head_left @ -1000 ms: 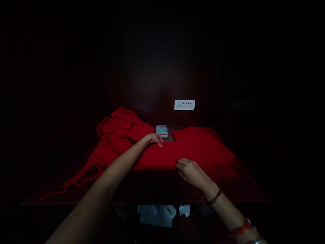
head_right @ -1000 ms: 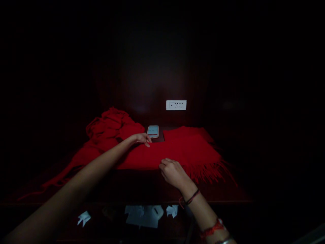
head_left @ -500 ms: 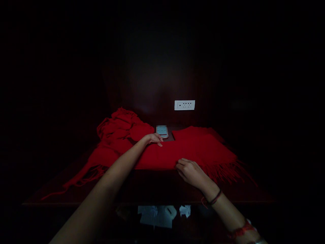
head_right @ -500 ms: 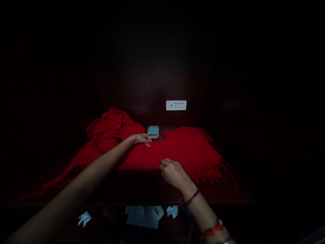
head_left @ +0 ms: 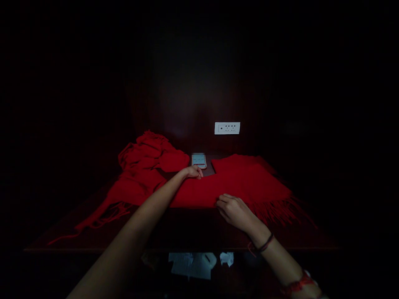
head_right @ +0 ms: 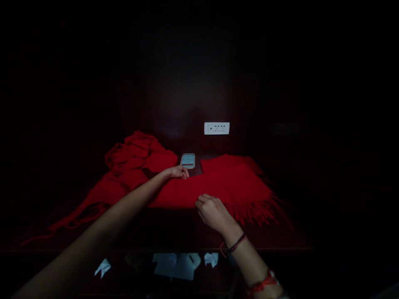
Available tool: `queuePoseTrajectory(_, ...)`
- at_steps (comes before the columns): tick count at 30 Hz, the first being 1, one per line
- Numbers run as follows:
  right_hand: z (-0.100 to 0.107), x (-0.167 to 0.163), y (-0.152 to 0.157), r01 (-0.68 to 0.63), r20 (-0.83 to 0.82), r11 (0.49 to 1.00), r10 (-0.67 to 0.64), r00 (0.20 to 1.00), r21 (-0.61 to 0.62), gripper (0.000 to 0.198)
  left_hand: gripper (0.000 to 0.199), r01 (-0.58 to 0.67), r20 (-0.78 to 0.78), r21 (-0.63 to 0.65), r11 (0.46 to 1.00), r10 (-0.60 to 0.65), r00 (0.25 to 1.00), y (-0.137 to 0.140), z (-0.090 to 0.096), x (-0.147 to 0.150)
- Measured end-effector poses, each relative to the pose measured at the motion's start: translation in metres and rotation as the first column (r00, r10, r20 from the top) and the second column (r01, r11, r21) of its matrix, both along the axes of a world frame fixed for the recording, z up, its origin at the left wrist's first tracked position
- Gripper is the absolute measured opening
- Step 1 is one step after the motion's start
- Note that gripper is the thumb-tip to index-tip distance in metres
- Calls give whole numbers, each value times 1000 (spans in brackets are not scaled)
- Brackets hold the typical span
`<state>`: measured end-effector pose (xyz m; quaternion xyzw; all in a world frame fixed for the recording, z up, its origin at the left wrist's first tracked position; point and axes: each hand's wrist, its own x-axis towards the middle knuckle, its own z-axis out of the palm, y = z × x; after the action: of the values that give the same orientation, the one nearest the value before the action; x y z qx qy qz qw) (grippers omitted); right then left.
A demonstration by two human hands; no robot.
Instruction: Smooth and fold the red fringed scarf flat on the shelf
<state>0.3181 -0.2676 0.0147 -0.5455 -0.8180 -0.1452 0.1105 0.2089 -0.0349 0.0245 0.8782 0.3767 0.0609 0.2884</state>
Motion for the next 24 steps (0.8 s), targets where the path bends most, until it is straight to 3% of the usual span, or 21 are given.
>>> queuePoseTrajectory(5,1,-1,0,10,7,1000,-10,1000,-12,16,15,19,-81,207,978,-2,997,-12,-3,6)
queuePoseTrajectory(9,2,-1,-1,20,10,999,-20,1000,-28,17,27,26,-68,416,909,2,998,-30,-6,9)
queuePoseTrajectory(12,2,-1,-1,11,10,1000,-11,1000,-14,18,27,91,-74,552,829,-59,995,-45,-3,6)
queuePoseTrajectory(15,1,0,-1,4,9,1000,-4,1000,-4,17,31,291,-151,642,710,-255,955,-57,1,-5)
queuePoseTrajectory(17,1,0,0,3,13,1000,-2,1000,-6,16,37,461,-232,571,679,-406,884,-63,1,-15)
queuePoseTrajectory(19,1,0,0,1,20,1000,-1,1000,-8,15,43,563,-291,430,706,-482,826,-67,-1,-25)
queuePoseTrajectory(21,1,0,1,-4,26,1000,4,1000,-7,16,48,570,-322,324,755,-478,817,-68,-4,-31)
queuePoseTrajectory(24,1,0,1,-9,30,1000,9,1000,-7,17,49,532,-332,280,799,-440,835,-63,-7,-33)
